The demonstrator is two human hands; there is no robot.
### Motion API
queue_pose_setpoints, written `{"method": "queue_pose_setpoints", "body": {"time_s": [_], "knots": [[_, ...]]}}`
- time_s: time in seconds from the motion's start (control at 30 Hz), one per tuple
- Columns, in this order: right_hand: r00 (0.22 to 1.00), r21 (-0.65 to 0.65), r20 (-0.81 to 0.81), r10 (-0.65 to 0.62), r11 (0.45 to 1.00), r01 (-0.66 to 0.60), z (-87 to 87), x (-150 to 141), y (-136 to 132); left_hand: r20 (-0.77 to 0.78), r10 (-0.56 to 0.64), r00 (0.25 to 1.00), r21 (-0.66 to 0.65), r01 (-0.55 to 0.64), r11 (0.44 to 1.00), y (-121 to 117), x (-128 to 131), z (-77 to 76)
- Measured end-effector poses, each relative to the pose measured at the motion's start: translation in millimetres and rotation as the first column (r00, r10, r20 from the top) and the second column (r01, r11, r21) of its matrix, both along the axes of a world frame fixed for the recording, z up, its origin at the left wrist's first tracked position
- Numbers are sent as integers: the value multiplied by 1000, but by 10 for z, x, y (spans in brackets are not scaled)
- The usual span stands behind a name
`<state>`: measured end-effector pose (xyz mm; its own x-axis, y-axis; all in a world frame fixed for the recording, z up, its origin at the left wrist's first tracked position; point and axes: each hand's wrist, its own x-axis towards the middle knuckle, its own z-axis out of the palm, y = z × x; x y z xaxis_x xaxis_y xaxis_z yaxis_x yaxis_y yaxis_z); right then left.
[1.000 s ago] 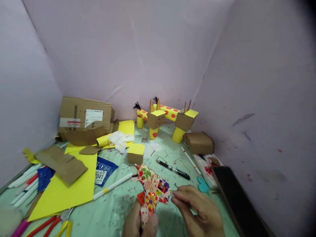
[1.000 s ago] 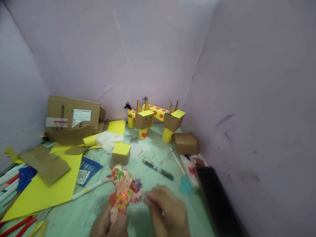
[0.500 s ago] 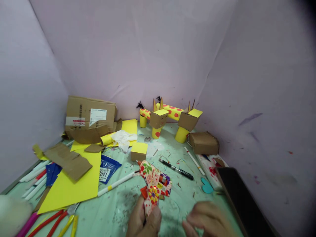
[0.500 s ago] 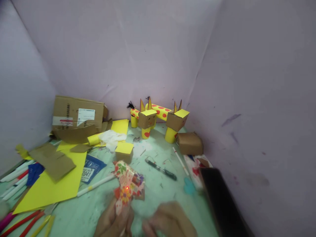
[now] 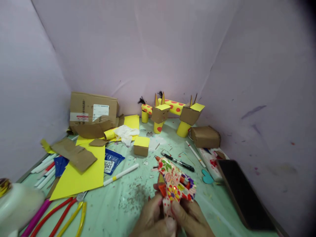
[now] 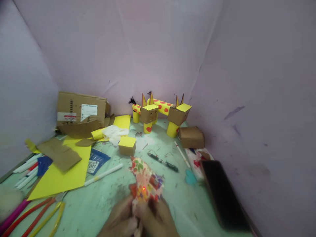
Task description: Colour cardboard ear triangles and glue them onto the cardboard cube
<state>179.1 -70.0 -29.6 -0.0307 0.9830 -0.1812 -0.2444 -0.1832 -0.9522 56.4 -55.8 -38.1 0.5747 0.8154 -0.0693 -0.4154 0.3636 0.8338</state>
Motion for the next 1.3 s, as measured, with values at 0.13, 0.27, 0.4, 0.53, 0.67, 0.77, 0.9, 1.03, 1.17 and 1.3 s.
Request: {"method": "queue_pose_setpoints", "body": {"time_s": [0.13,0.27,0.4,0.53,0.67,0.77,0.9,1.03,1.17,1.3], "knots": [[986,63,-164,21,998,-10,68,174,124,-407,193,893,266,-87,960,159,-231,291],[977,99,-194,-82,990,103,107,437,224,-841,445,308,478,35,878,348,-442,375],[983,85,-158,-88,991,103,2,579,200,-916,398,45,397,234,888,411,-505,295],[988,34,-121,-97,994,102,-144,549,143,-843,536,53,536,172,826,594,-587,265],[985,15,-130,-114,993,117,-158,508,133,-733,673,96,671,268,692,1161,-697,316],[983,-2,-145,-111,994,112,-142,516,131,-731,656,187,667,397,631,1625,-701,310],[984,9,-135,-118,993,121,-184,550,124,-767,607,210,627,448,638,1874,-609,297],[978,9,-142,-151,988,154,-234,564,127,-774,599,205,624,404,669,1582,-500,375],[974,15,-167,-156,987,161,-252,553,129,-781,573,247,617,443,651,1114,-432,334],[983,5,-138,-122,992,123,-285,540,125,-784,581,220,605,480,635,912,-430,192]]}}
